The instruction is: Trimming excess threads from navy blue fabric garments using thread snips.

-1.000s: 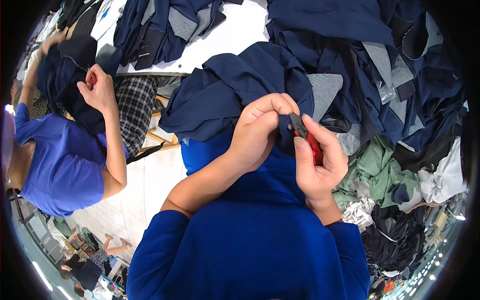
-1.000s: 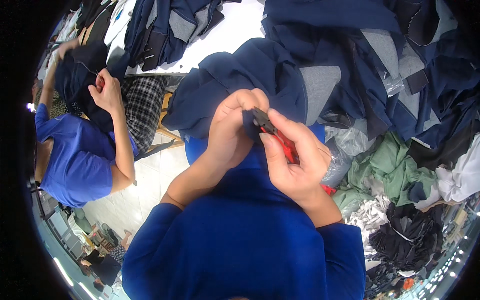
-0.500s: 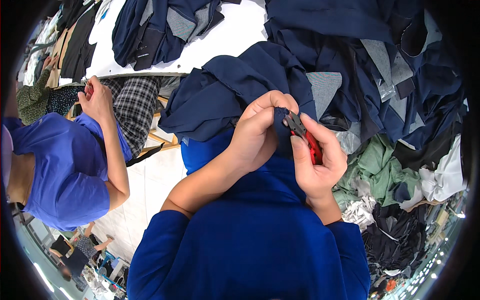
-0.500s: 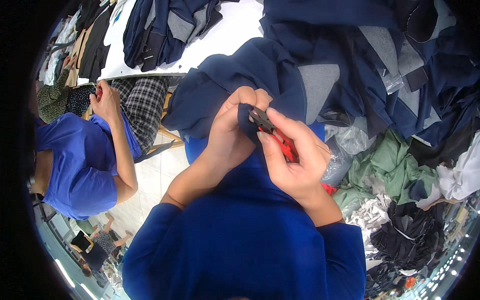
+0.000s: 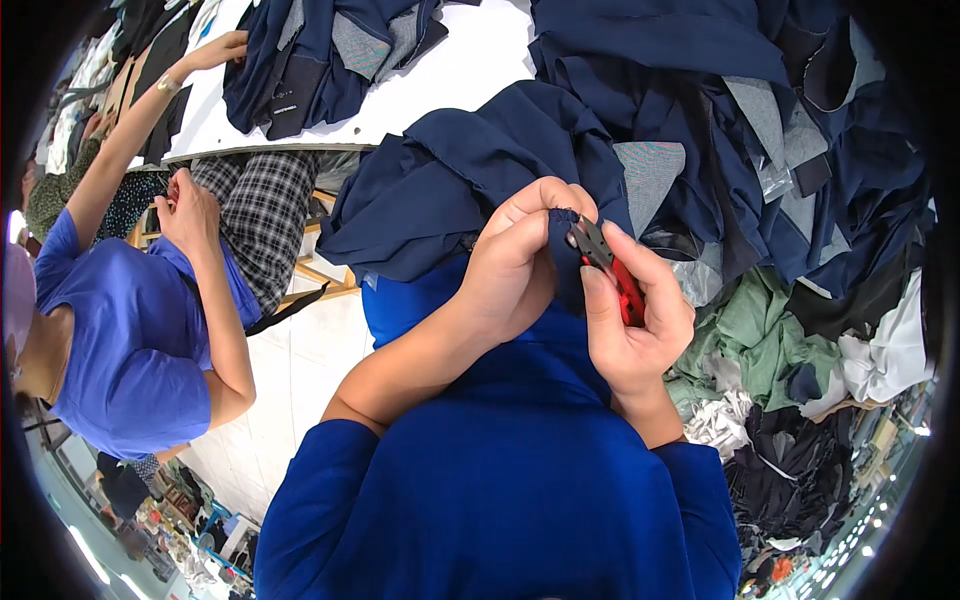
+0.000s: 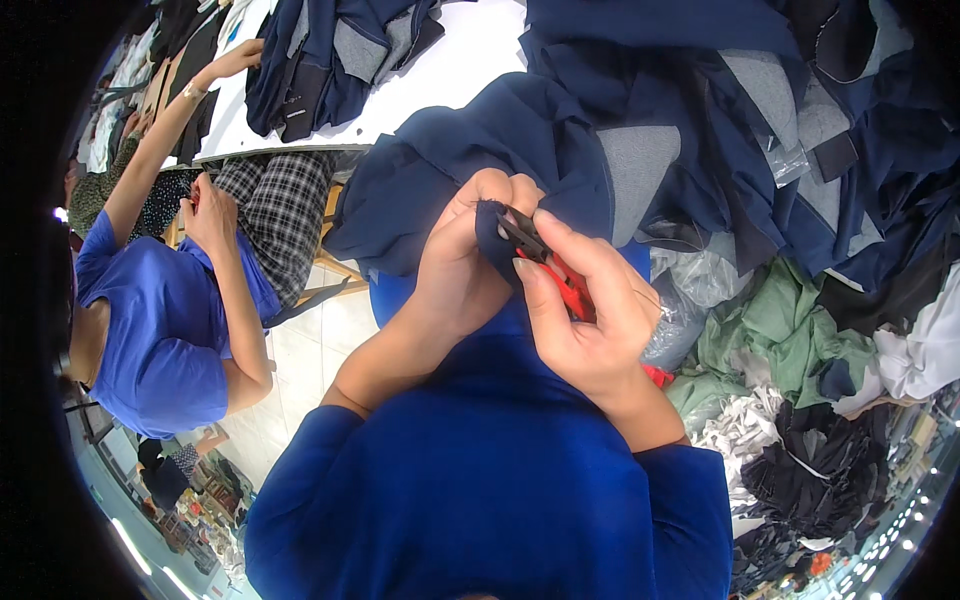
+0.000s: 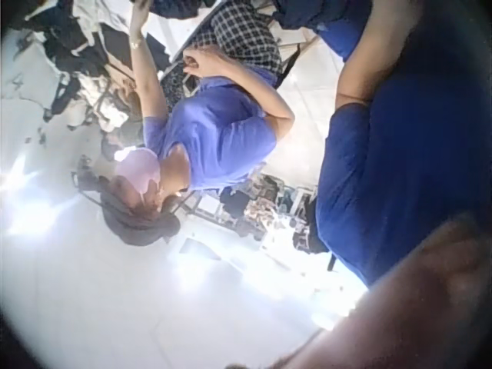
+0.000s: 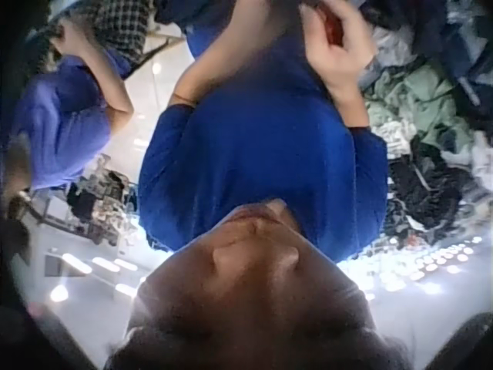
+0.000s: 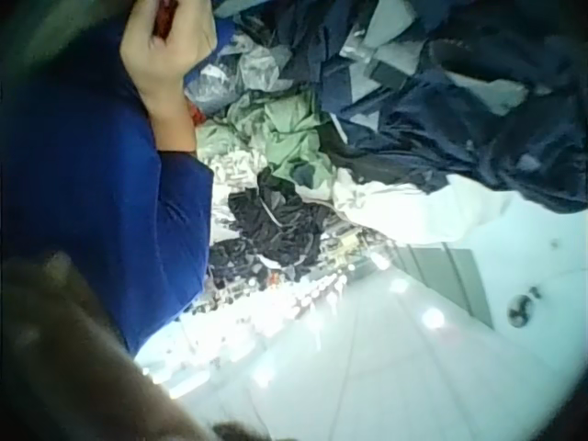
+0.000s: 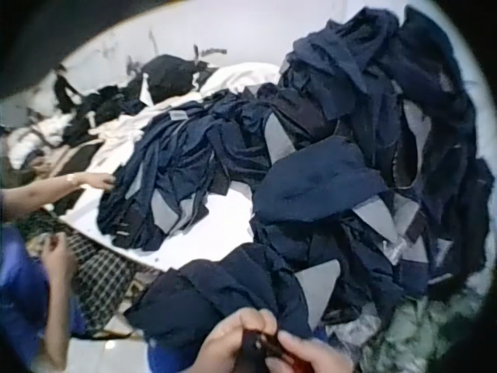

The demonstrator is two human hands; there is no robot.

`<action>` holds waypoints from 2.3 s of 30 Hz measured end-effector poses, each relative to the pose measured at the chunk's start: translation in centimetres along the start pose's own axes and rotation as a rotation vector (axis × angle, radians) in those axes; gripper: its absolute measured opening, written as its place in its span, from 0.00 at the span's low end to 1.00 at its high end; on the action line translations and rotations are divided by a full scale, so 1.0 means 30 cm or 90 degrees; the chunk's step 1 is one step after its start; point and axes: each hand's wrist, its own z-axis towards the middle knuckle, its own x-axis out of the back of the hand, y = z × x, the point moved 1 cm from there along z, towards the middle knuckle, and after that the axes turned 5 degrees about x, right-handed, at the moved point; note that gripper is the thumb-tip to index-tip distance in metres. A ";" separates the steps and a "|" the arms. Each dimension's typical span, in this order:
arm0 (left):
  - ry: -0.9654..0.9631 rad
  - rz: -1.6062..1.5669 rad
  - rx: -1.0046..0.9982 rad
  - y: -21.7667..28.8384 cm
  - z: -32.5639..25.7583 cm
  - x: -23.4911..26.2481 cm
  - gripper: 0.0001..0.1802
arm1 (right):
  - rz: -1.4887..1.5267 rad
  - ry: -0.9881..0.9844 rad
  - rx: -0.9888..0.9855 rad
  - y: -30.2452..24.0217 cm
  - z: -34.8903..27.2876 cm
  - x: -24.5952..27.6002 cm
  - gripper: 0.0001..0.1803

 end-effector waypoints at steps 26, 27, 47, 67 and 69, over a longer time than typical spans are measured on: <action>0.009 -0.018 -0.013 -0.001 0.012 0.020 0.08 | 0.044 -0.009 -0.064 0.006 -0.001 -0.011 0.16; 0.008 -0.016 -0.007 -0.001 0.011 0.020 0.08 | 0.044 -0.012 -0.058 0.005 0.002 -0.012 0.16; 0.038 0.015 0.002 -0.016 -0.001 -0.006 0.06 | 0.022 0.000 -0.050 0.014 -0.004 0.000 0.16; 0.044 0.044 0.009 -0.019 -0.003 0.000 0.06 | 0.101 0.069 -0.168 0.046 -0.003 -0.005 0.16; 0.030 0.057 0.025 -0.007 -0.007 0.003 0.07 | 0.223 0.107 -0.224 0.055 0.016 0.009 0.20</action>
